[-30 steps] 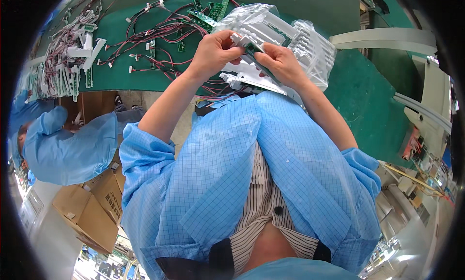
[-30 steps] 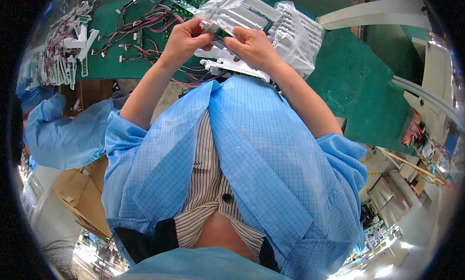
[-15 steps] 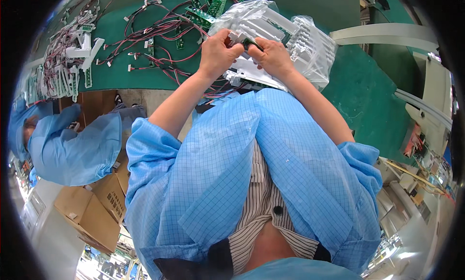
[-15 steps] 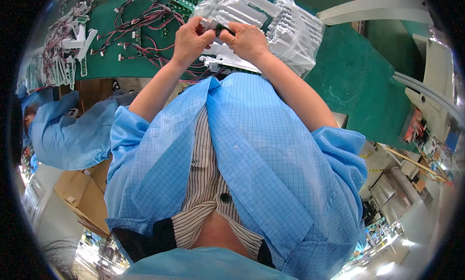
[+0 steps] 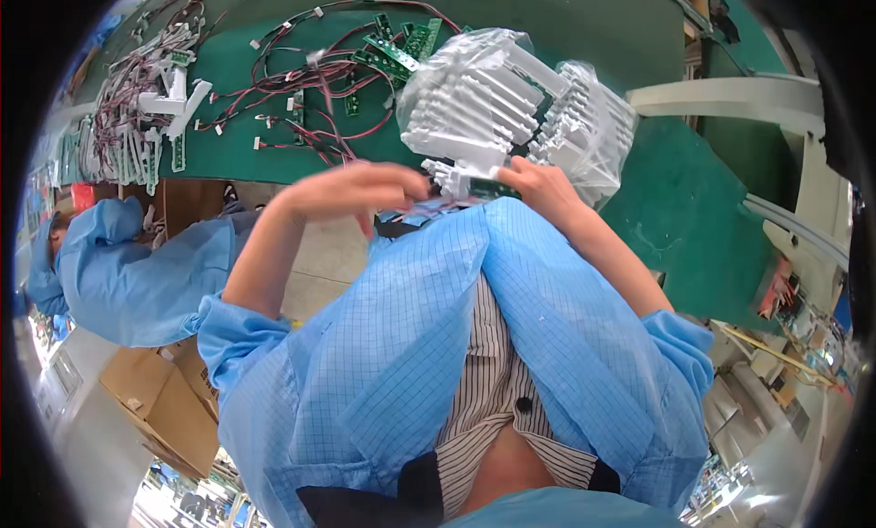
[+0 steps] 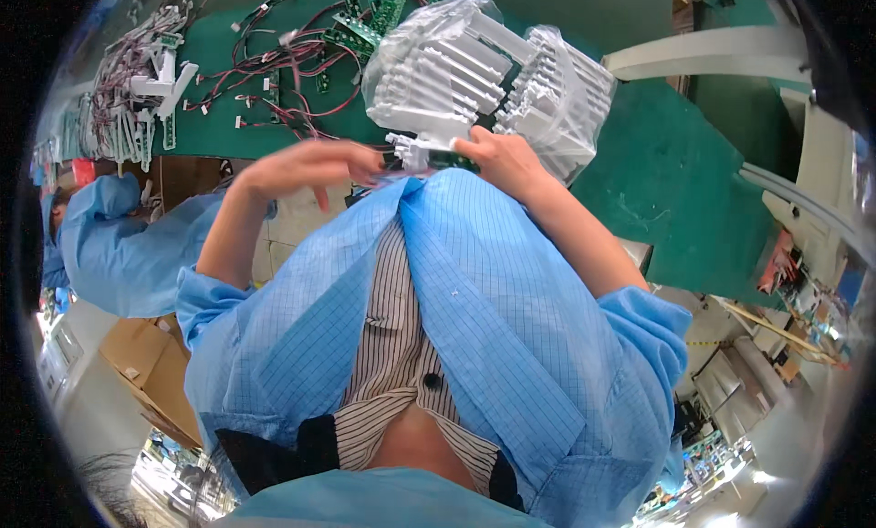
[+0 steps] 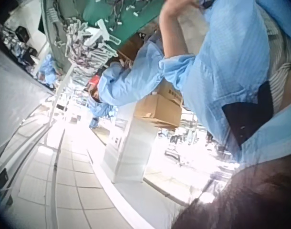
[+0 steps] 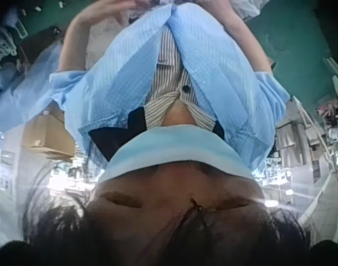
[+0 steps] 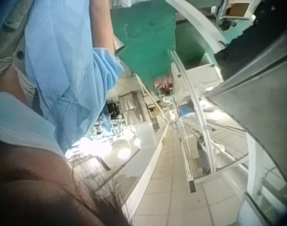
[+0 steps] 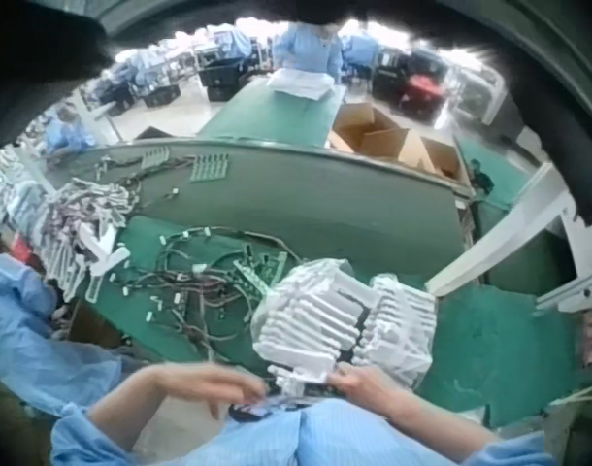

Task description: The recorder is taking individual printed circuit boards from a workstation and placing them into clear plastic bags for packaging.

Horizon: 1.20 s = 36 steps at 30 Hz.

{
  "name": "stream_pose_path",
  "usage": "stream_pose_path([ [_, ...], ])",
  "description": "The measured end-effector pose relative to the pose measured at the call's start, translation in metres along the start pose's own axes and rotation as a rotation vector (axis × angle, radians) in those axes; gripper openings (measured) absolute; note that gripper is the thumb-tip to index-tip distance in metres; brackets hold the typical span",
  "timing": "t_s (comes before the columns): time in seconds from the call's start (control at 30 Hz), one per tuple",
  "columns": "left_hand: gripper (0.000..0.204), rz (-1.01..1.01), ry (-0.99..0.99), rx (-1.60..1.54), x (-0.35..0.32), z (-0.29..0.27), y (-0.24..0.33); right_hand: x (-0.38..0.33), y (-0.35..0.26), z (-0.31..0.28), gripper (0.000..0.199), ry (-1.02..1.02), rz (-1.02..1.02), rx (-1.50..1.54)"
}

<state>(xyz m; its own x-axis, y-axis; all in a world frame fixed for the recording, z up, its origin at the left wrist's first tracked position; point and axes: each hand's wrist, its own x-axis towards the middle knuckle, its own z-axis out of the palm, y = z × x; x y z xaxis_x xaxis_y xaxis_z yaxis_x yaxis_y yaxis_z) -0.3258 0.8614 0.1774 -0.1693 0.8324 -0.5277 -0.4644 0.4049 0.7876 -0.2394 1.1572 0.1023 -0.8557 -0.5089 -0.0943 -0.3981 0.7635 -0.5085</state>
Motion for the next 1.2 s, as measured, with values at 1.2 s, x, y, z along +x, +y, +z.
stream_pose_path([
  [1.2,0.023,0.424,0.770,1.031,0.162,-0.178,0.056,0.061,0.084,-0.059,0.029,0.079,0.783,0.978],
])
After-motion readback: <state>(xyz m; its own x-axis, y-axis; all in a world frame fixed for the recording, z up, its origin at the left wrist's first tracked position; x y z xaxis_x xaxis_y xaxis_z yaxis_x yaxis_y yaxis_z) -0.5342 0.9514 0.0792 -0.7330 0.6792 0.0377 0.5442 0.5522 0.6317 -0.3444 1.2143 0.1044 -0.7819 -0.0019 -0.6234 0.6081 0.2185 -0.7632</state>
